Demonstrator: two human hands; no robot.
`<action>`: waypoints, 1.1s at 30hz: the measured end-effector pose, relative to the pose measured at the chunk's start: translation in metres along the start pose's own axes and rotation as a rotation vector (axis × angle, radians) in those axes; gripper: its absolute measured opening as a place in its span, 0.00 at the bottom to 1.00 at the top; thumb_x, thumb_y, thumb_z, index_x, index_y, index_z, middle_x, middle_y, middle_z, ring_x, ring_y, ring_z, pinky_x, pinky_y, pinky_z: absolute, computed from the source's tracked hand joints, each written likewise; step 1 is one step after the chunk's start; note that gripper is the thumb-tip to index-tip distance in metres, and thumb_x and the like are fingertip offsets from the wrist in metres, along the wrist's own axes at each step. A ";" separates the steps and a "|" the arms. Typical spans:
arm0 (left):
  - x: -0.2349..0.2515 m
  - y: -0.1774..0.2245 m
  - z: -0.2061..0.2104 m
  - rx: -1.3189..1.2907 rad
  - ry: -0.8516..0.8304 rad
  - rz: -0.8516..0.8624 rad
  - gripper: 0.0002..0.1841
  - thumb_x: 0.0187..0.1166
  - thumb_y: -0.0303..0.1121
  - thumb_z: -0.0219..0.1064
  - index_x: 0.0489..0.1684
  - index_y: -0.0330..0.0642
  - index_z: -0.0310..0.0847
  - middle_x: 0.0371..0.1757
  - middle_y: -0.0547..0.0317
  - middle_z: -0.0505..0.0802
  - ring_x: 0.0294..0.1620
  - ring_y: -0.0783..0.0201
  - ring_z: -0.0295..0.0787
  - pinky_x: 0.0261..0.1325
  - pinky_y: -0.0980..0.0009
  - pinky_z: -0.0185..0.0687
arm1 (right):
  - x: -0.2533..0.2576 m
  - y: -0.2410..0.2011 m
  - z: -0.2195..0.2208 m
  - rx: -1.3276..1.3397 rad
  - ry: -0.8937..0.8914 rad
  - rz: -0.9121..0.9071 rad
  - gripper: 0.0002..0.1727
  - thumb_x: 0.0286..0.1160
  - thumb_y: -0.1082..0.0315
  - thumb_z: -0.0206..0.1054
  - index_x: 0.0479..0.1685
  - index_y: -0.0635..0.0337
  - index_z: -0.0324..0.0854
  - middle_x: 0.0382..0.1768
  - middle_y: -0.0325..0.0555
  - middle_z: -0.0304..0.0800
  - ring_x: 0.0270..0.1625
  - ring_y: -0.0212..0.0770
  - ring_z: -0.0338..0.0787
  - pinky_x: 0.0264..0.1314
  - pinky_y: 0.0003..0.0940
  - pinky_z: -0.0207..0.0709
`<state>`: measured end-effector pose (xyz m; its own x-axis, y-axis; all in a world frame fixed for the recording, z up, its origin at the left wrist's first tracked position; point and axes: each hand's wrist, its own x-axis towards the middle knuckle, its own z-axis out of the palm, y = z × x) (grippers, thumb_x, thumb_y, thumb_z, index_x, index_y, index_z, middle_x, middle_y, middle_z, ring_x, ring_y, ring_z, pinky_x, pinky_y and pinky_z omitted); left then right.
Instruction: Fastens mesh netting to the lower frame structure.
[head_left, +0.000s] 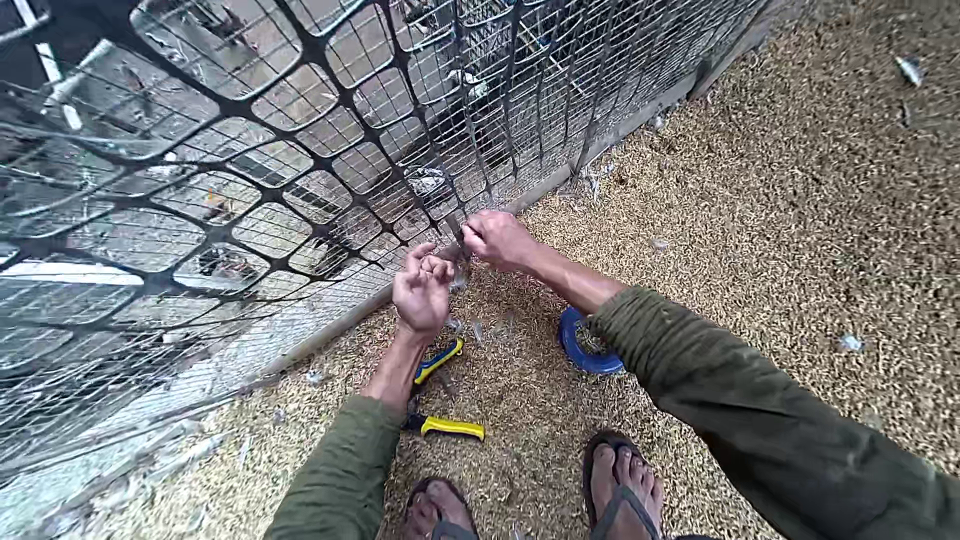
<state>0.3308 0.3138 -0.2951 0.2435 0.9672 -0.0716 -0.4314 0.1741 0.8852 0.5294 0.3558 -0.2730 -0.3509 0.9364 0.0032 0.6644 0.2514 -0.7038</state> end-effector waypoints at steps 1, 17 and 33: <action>0.000 0.001 0.006 -0.081 0.036 -0.060 0.26 0.80 0.45 0.31 0.59 0.52 0.76 0.26 0.74 0.82 0.33 0.71 0.83 0.50 0.69 0.83 | 0.000 0.001 0.000 -0.003 0.004 0.000 0.20 0.88 0.63 0.54 0.38 0.69 0.86 0.41 0.61 0.90 0.50 0.58 0.92 0.59 0.56 0.82; 0.008 0.002 0.024 0.259 0.182 -0.352 0.10 0.90 0.33 0.60 0.58 0.43 0.84 0.35 0.64 0.87 0.25 0.75 0.76 0.29 0.78 0.75 | -0.022 -0.001 0.008 0.091 0.004 0.128 0.19 0.91 0.65 0.53 0.64 0.67 0.85 0.57 0.63 0.90 0.64 0.59 0.89 0.73 0.58 0.77; 0.009 0.002 0.016 1.061 -0.098 0.316 0.11 0.86 0.28 0.63 0.54 0.33 0.90 0.61 0.48 0.93 0.63 0.60 0.91 0.72 0.61 0.82 | -0.046 -0.013 -0.006 -0.119 -0.085 -0.120 0.12 0.79 0.76 0.65 0.57 0.67 0.85 0.51 0.60 0.86 0.49 0.58 0.92 0.52 0.54 0.87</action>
<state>0.3463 0.3204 -0.2867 0.3418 0.9131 0.2223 0.4646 -0.3698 0.8046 0.5412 0.3105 -0.2592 -0.4835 0.8752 0.0188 0.6857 0.3920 -0.6133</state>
